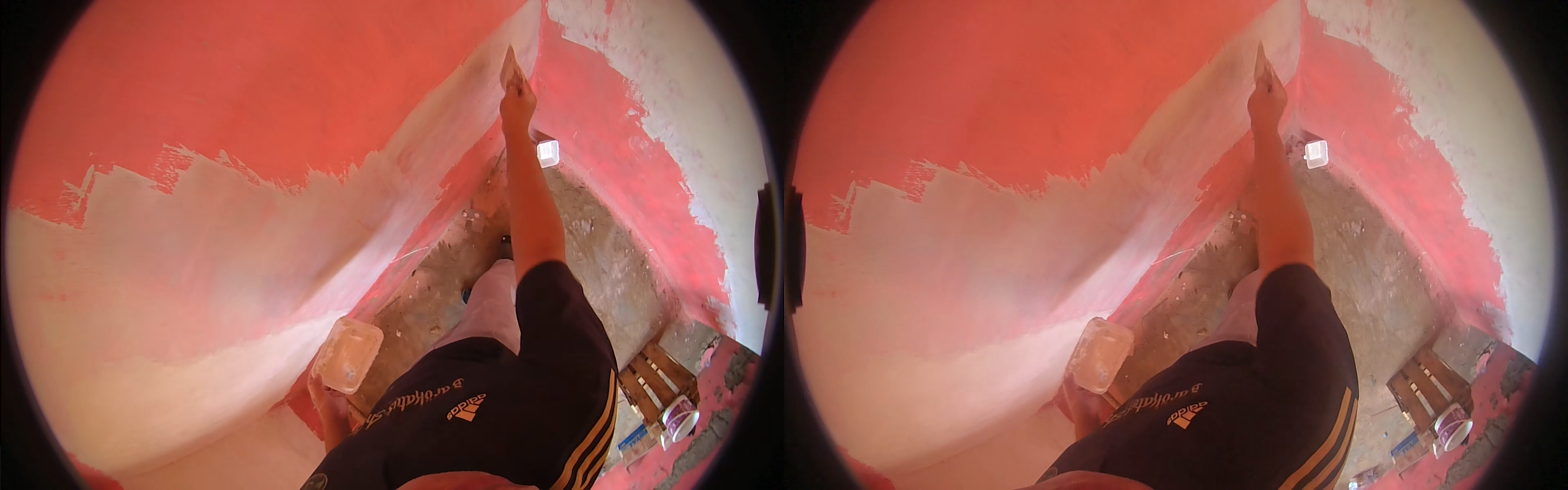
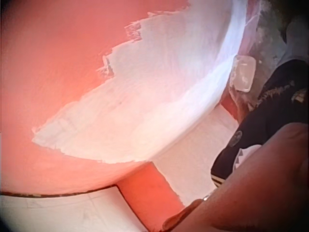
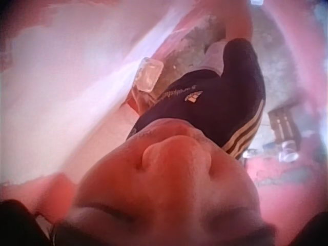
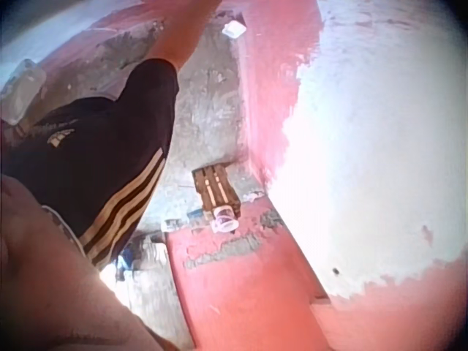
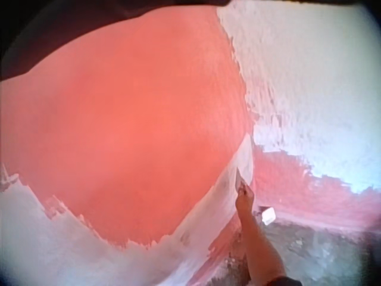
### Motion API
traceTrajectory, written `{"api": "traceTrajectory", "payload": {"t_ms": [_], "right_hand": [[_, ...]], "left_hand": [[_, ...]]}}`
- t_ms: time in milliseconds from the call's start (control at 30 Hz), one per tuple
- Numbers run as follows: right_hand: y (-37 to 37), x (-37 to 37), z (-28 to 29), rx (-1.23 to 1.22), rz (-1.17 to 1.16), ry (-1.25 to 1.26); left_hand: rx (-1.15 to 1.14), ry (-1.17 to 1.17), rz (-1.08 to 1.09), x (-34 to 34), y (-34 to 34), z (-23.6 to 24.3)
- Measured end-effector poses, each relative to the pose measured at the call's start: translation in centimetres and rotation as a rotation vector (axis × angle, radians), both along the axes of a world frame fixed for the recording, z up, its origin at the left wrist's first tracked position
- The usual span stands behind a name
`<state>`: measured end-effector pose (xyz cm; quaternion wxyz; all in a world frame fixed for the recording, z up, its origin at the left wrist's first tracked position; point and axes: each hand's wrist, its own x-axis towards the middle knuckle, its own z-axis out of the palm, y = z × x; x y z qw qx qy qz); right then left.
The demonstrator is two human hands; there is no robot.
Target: The person applies putty or plaster to a wall and corner using a trowel, periodically taking more material from a plastic container.
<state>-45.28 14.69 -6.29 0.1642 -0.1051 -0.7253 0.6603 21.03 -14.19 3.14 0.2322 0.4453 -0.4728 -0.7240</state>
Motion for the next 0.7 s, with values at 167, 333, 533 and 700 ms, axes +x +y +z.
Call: {"api": "traceTrajectory", "payload": {"t_ms": [167, 333, 533, 700], "right_hand": [[-11.3, 12.7, 5.8, 0.133, 0.176, -0.160], [-12.0, 24.0, -1.2, -0.240, 0.377, 0.252], [1.1, 0.3, 0.8, -0.379, -0.064, 0.143], [-4.2, 2.3, 1.7, 0.083, 0.092, 0.157]], "left_hand": [[-0.008, 0.012, 0.018, -0.7, 1.8, 0.6], [-0.065, 0.082, 0.039, -2.0, 1.8, 0.1], [-0.115, 0.023, 0.050, -1.6, 1.7, -0.7], [-0.119, -0.004, 0.130, -1.9, 1.8, -0.8]]}}
